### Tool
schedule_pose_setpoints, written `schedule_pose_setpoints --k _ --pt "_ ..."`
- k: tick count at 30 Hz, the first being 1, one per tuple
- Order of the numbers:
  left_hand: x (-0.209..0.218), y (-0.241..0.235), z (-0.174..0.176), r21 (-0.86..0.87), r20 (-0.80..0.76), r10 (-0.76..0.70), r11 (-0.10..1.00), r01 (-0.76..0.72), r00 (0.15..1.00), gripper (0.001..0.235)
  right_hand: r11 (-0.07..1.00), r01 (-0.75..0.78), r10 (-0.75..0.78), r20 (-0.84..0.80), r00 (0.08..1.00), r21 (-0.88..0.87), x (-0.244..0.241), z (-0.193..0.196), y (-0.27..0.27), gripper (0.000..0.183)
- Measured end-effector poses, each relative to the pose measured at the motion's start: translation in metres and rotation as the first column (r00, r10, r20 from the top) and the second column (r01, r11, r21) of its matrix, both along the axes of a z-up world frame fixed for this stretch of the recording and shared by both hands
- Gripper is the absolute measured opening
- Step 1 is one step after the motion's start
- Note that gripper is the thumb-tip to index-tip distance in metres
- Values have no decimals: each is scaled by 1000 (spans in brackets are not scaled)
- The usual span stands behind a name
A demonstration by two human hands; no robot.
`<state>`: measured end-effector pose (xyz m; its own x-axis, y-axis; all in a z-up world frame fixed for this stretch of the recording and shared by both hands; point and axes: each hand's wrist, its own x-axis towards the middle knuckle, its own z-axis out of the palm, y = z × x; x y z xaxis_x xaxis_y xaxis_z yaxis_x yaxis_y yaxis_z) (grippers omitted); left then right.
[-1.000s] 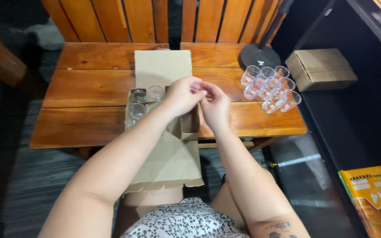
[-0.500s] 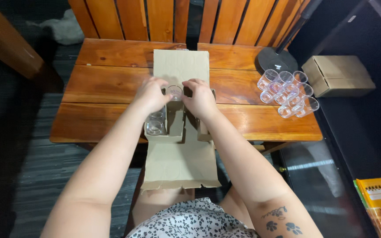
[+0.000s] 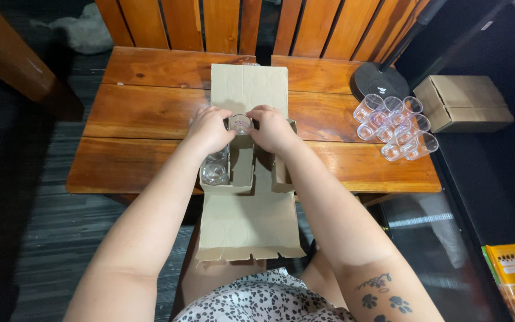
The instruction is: The person opens a cardboard box containing small clear glasses. They remove the glasses one by one from the box and place them on the wooden bench next to them.
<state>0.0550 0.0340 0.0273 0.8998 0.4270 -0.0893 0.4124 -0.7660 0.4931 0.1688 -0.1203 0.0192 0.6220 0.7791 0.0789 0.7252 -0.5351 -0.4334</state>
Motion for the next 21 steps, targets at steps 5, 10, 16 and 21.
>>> schedule_pose_setpoints --k 5,10,16,21 --pt "-4 -1 14 -20 -11 -15 1000 15 1000 50 999 -39 37 -56 998 -34 7 6 5 57" --pt "-4 -3 18 -20 -47 -49 999 48 998 53 996 -38 34 -51 998 -83 12 2 11 63" --pt "7 6 -1 -16 -45 -65 998 65 997 64 994 -30 36 61 997 -102 3 3 11 63" --pt "10 2 0 -47 51 -37 998 39 998 69 1000 13 -13 64 998 2 1 3 10 57"
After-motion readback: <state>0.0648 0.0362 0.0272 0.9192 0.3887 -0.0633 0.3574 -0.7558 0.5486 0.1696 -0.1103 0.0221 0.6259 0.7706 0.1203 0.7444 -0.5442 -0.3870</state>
